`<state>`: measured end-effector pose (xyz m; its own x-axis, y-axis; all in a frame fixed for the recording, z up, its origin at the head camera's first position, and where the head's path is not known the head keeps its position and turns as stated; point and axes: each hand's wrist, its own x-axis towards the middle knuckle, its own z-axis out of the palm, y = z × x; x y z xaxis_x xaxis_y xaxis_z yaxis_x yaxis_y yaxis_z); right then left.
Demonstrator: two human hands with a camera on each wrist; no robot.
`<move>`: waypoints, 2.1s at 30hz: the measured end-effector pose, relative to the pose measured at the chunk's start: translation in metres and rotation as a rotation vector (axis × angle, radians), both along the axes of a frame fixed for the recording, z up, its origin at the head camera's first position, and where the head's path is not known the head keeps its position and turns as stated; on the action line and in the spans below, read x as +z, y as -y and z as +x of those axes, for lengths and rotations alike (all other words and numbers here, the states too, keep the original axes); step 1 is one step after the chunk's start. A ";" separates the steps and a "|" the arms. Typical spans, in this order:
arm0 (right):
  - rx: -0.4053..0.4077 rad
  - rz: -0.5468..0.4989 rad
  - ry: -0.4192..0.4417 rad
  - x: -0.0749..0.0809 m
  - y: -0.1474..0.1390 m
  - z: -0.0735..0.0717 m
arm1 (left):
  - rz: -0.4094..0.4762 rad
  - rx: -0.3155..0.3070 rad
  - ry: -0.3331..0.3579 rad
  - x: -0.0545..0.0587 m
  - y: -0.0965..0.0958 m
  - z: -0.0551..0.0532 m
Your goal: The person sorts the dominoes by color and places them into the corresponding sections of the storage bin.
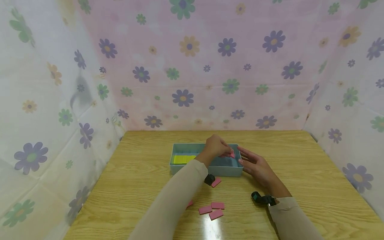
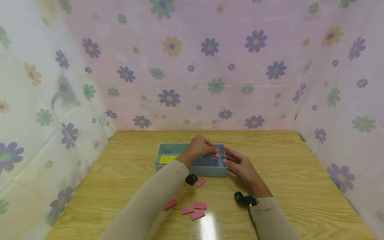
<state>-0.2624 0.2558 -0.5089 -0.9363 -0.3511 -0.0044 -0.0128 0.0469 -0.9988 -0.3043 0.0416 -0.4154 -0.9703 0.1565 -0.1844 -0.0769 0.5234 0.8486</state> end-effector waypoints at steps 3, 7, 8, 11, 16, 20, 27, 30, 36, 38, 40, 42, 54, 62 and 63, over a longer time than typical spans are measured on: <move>-0.005 0.004 0.004 0.001 0.001 -0.001 | 0.011 -0.003 -0.006 -0.001 0.001 -0.001; 0.006 0.002 0.002 0.001 0.003 -0.002 | 0.011 0.002 0.001 -0.001 0.002 -0.002; 0.009 0.004 0.001 0.001 0.003 -0.003 | 0.012 0.005 0.005 -0.001 0.002 -0.002; 0.010 0.005 -0.001 0.001 0.003 -0.002 | -0.008 0.004 0.009 -0.002 0.000 -0.003; 0.006 0.012 0.003 0.001 0.001 -0.001 | -0.050 -0.006 0.011 -0.003 -0.002 -0.004; 0.012 0.008 0.006 0.001 0.001 -0.001 | -0.046 0.000 0.009 -0.002 -0.003 -0.002; 0.006 0.003 0.007 0.000 -0.002 0.000 | -0.044 -0.015 0.005 -0.002 -0.006 -0.003; 0.003 0.007 0.007 -0.001 -0.005 0.000 | -0.038 -0.018 0.018 -0.003 -0.009 -0.004; 0.001 0.034 0.000 -0.001 -0.007 0.000 | -0.030 -0.001 0.024 0.000 -0.011 0.001; 0.008 0.036 -0.010 -0.002 -0.007 -0.001 | -0.022 -0.002 0.022 0.000 -0.010 0.002; 0.016 0.027 -0.018 -0.003 -0.006 -0.001 | -0.013 -0.005 0.021 0.000 -0.009 0.002; 0.028 0.021 -0.034 -0.003 -0.006 -0.002 | -0.003 -0.007 0.021 -0.001 -0.008 0.002; 0.009 0.043 -0.016 -0.001 0.001 -0.003 | -0.010 -0.008 0.030 -0.002 -0.004 0.000; 0.031 -0.018 -0.014 -0.002 -0.001 -0.003 | -0.110 -0.069 0.187 -0.009 -0.005 -0.001; 0.032 -0.019 -0.016 -0.003 -0.001 -0.003 | -0.081 -0.074 0.218 -0.010 -0.006 -0.002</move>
